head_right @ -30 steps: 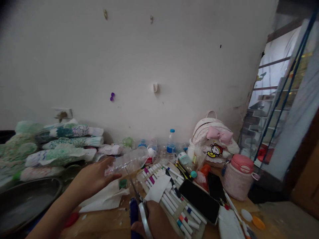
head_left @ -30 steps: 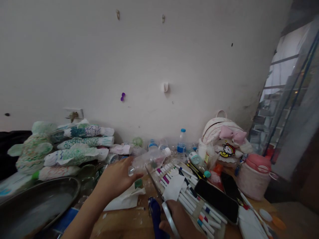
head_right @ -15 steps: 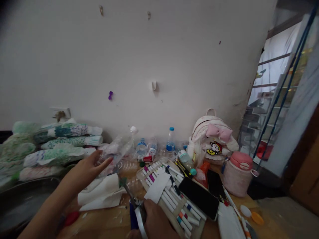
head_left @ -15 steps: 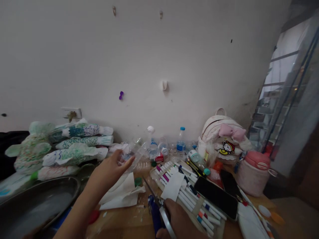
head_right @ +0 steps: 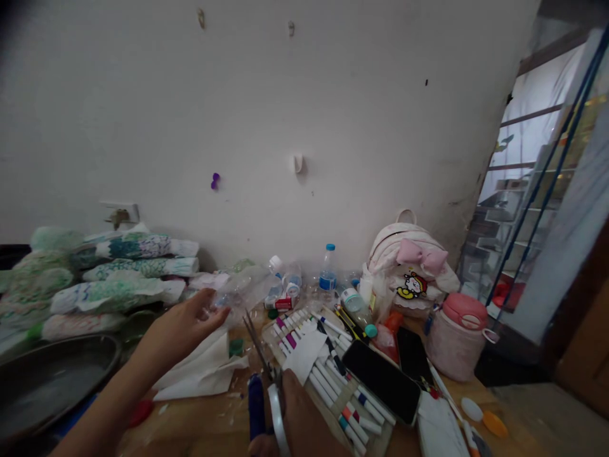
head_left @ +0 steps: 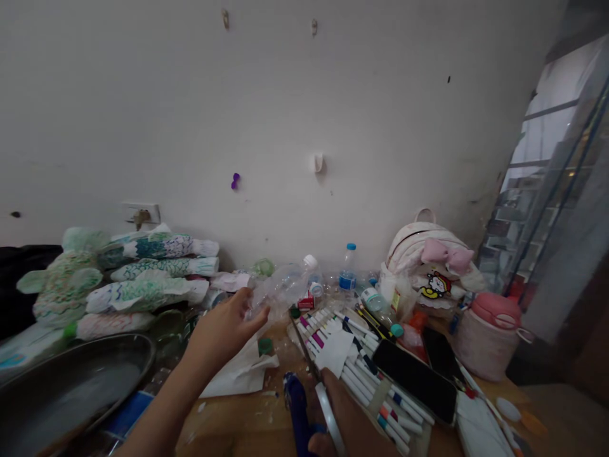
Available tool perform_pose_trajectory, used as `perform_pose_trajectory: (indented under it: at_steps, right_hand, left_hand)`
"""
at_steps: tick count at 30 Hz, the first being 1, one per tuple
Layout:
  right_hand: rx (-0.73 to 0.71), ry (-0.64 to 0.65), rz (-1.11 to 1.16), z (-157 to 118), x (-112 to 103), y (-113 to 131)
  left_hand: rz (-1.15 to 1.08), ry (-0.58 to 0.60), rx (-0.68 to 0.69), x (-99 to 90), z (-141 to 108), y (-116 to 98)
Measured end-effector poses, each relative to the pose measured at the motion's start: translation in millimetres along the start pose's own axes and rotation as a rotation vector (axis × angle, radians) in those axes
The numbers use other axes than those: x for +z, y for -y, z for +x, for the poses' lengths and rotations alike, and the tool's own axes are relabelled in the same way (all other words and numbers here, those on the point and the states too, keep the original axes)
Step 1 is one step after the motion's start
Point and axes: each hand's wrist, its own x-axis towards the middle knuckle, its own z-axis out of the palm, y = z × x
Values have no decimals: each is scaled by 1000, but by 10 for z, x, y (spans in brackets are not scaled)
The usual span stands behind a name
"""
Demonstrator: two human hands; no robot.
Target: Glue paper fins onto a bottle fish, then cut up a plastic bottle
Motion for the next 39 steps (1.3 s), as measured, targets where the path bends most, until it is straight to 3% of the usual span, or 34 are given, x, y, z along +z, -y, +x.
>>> perform_pose_trajectory:
  at_steps: [3, 12, 20, 28, 34, 39]
  right_hand:
    - [71, 21, -4, 45, 23, -23]
    - [63, -69, 34, 137, 110, -156]
    - [41, -117, 84, 135, 109, -196]
    - [56, -142, 92, 192, 192, -306]
    - [43, -132, 77, 137, 86, -137]
    - [66, -97, 89, 126, -6, 8]
  left_hand:
    - [11, -25, 9, 42, -4, -25]
    - [26, -174, 120, 164, -24, -15]
    - [75, -136, 151, 204, -21, -68]
    - [282, -176, 246, 398, -54, -138]
    - [289, -110, 224, 374, -48, -124]
    - [200, -124, 154, 297, -44, -98]
